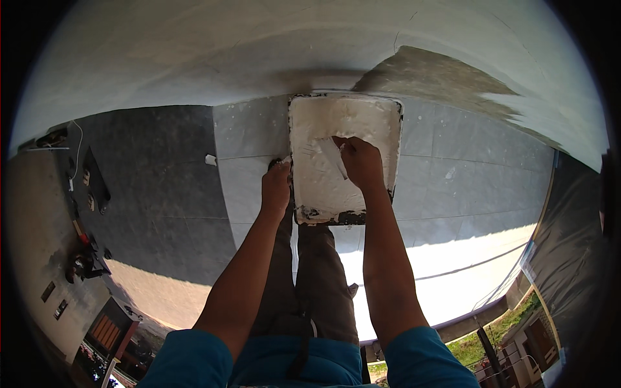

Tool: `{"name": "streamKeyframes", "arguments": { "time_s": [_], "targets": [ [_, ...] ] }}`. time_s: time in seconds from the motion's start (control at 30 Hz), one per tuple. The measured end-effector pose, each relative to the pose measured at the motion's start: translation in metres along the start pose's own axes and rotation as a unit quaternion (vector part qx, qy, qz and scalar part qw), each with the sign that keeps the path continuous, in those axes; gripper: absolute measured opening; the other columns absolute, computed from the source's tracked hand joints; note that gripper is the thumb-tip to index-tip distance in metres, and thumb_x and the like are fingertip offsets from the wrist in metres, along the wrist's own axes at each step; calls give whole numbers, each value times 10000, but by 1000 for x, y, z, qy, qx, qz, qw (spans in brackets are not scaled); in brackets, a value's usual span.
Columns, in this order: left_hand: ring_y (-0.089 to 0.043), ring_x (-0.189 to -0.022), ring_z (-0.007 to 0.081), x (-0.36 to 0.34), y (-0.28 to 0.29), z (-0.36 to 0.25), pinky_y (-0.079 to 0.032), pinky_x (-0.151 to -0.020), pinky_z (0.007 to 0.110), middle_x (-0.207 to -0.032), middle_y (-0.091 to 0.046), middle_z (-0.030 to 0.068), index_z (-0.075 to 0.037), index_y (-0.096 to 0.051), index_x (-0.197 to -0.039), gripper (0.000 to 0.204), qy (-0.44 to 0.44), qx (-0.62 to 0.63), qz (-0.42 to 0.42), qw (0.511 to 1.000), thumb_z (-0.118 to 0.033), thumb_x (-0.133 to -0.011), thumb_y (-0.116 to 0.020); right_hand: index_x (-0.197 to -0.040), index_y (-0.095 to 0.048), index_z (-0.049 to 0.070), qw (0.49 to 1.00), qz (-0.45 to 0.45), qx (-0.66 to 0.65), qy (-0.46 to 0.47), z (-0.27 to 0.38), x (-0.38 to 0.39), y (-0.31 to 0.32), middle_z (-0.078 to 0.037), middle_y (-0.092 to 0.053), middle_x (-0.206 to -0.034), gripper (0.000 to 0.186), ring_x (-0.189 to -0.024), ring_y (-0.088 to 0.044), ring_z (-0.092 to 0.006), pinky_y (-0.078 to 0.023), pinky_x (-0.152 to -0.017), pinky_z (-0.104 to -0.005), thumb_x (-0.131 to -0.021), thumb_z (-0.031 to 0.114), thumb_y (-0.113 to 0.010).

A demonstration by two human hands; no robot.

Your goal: Applying a layer of white plaster or wall putty to an exterior wall using a scraper.

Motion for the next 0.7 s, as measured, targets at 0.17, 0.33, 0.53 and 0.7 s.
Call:
{"name": "streamKeyframes", "arguments": {
  "time_s": [0.17,0.33,0.53,0.7],
  "targets": [
    [-615,-973,151,3,0,-1,-468,-859,338,-1057,-655,35,-8,-628,-1199,364,19,4,-6,1000,-291,-989,-540,-946,-700,23,998,-34,-36,-38,2,11,15,-231,-688,-884,197,-813,-667,-412,-529,-743,-471,-883,172,-587],
    [-615,-1003,166,8,-3,-8,-471,-874,348,-1086,-651,43,-2,-621,-1214,379,24,20,-9,999,-296,-991,-534,-976,-700,19,997,-48,-26,-54,-6,16,14,-223,-693,-881,204,-823,-681,-396,-533,-729,-452,-867,166,-610],
    [-603,-1042,175,7,-4,-7,-470,-890,356,-1130,-649,61,2,-615,-1235,399,39,20,-14,999,-304,-988,-544,-912,-676,6,991,-78,-9,-107,-24,31,1,-230,-679,-831,203,-779,-665,-419,-524,-697,-452,-862,192,-611],
    [-598,-1036,175,11,-5,-10,-473,-894,356,-1110,-649,60,0,-621,-1235,406,32,17,-7,999,-315,-988,-548,-894,-669,-12,983,-103,4,-151,-56,58,2,-224,-674,-791,249,-737,-662,-401,-509,-681,-452,-873,231,-621]
  ]
}}
Point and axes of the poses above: each hand's wrist, its own x-axis away from the middle knuckle, its own y-axis out of the back of the hand, z = x × y, the point moved 8 cm from there along -x, towards the middle knuckle
